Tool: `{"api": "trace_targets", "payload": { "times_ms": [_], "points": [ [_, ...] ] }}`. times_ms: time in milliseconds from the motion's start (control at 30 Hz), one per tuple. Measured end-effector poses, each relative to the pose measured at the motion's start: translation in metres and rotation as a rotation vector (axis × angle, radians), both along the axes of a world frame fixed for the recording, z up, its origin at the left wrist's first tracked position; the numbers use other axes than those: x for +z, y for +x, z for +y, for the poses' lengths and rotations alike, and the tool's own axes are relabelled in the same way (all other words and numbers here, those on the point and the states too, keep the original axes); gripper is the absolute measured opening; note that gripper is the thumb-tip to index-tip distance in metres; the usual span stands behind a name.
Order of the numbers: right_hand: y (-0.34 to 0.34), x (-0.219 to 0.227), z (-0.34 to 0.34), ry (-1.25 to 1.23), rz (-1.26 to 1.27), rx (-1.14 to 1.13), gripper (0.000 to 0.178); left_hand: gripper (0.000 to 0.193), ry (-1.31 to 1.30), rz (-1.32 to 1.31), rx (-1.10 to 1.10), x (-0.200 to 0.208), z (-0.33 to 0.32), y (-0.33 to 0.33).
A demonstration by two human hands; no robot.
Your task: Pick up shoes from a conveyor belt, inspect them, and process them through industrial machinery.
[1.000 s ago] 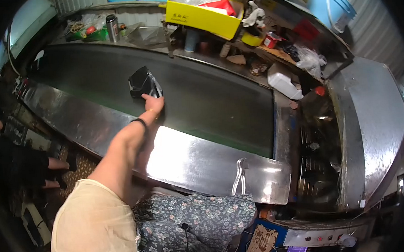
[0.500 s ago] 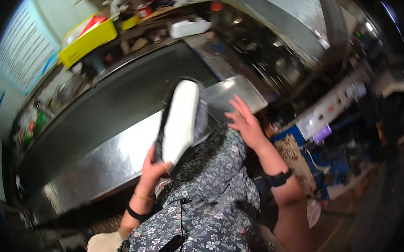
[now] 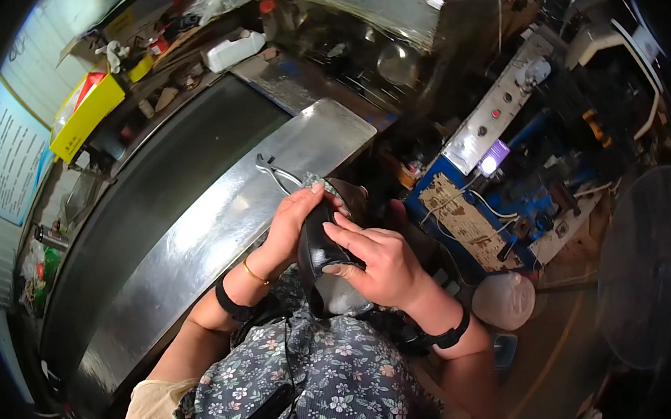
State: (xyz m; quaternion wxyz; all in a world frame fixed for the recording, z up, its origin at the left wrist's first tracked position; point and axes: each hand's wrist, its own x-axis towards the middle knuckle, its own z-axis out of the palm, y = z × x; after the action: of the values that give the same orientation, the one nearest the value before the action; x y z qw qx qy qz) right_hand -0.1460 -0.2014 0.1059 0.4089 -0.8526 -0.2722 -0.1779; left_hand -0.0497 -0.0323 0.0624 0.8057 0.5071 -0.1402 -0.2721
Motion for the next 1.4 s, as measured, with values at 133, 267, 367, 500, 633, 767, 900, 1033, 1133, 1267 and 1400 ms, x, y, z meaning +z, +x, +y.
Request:
{"api": "trace_targets", "payload": {
  "times_ms": [133,267,367,500,633,767,900,1033,1133,1267,1400],
  "points": [
    [0.02,-0.016,-0.011,0.069,0.113,0.006,0.048,0.035,0.106,-0.434,0.368,0.0,-0.005,-0.007],
    [0.016,-0.09,0.015,0.533,0.325,-0.106,0.051,0.044,0.509,-1.111,0.35,-0.024,0.015,-0.008],
    [-0.025,-0.142,0.027,0.464,0.459,-0.335,0.044,0.045,0.57,-0.957,0.382,-0.046,0.03,0.016],
    [-0.002,-0.124,-0.004,0.829,0.734,-0.185,0.028,0.042,0.447,-0.434,0.25,-0.023,0.014,0.034],
    [0.003,-0.116,-0.024,1.281,1.017,0.021,0.041,0.048,0.307,-0.167,0.083,-0.017,0.02,0.025],
    [0.005,-0.141,0.014,1.079,1.12,-0.219,0.053,0.049,0.347,-0.153,0.093,-0.034,0.015,0.021],
    [0.019,-0.122,0.001,0.23,0.832,-0.245,0.047,0.05,0.309,-0.149,0.06,-0.035,0.021,0.027],
    [0.031,-0.09,0.026,-0.465,0.371,-0.446,0.033,0.048,0.462,-0.296,0.112,-0.044,0.013,0.037],
    [0.048,-0.092,0.022,-0.581,0.195,-0.558,0.027,0.047,0.398,-0.236,0.106,-0.048,0.01,0.047],
    [0.038,-0.106,-0.02,0.721,1.244,-0.007,0.052,0.052,0.465,-0.339,0.096,-0.054,0.012,0.044],
    [-0.02,-0.152,-0.002,0.182,0.669,-0.291,0.056,0.049,0.509,-0.368,0.15,-0.055,0.007,0.04]
  ]
}}
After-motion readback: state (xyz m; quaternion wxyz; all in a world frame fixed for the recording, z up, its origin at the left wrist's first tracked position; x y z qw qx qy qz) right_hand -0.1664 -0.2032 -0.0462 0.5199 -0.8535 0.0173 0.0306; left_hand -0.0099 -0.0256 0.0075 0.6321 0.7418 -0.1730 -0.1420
